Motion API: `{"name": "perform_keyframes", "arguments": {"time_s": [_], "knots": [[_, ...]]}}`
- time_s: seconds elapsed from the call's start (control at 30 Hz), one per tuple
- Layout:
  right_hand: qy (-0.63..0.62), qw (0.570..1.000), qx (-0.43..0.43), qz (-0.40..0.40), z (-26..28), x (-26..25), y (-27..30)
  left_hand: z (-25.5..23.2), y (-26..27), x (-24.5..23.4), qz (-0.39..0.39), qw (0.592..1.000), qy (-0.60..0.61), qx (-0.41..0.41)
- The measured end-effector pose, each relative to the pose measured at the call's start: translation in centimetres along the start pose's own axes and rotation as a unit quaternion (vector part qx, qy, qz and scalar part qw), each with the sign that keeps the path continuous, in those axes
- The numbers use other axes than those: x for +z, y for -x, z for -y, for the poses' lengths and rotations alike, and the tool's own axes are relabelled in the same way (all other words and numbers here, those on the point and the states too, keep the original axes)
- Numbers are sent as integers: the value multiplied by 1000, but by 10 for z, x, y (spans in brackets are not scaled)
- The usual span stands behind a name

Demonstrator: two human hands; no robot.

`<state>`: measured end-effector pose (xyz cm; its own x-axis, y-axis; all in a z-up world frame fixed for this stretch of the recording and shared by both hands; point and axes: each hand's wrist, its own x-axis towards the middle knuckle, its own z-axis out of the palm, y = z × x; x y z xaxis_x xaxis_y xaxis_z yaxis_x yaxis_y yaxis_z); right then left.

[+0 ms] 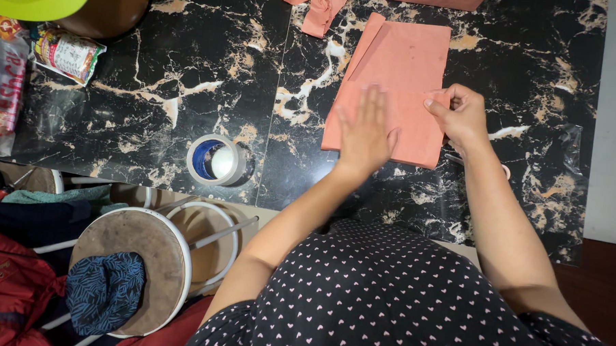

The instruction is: The person wraps two small boxes with pink paper on a marble table. They fold the paper around each box, secure the edges with clear tape, and trim excess paper using scissors. The wrapped boxes are set aside on the table.

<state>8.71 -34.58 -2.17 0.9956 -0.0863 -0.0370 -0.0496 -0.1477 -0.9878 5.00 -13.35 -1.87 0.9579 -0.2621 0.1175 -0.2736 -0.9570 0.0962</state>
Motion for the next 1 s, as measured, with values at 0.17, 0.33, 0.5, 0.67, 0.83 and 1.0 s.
{"name": "perform_keyframes", "arguments": {"time_s": [0.17, 0.33, 0.5, 0.67, 0.83, 1.0], "knots": [[16, 999, 22, 16, 0, -9, -14, -4, 4, 1, 12, 988, 138, 63], [356, 924, -140, 6, 13, -15, -79, -2, 5, -18, 31, 988, 142, 57], [436, 805, -353, 193, 28, 28, -159, -3, 8, -22, 34, 989, 134, 56], [433, 766, -414, 234, 53, 78, -183, -3, 5, -15, 23, 989, 132, 55], [490, 751, -298, 328, 74, 112, -214, -4, 6, -13, 23, 990, 132, 48], [523, 750, -201, 351, 65, 126, -244, -5, 5, -21, 56, 991, 121, 33]]}}
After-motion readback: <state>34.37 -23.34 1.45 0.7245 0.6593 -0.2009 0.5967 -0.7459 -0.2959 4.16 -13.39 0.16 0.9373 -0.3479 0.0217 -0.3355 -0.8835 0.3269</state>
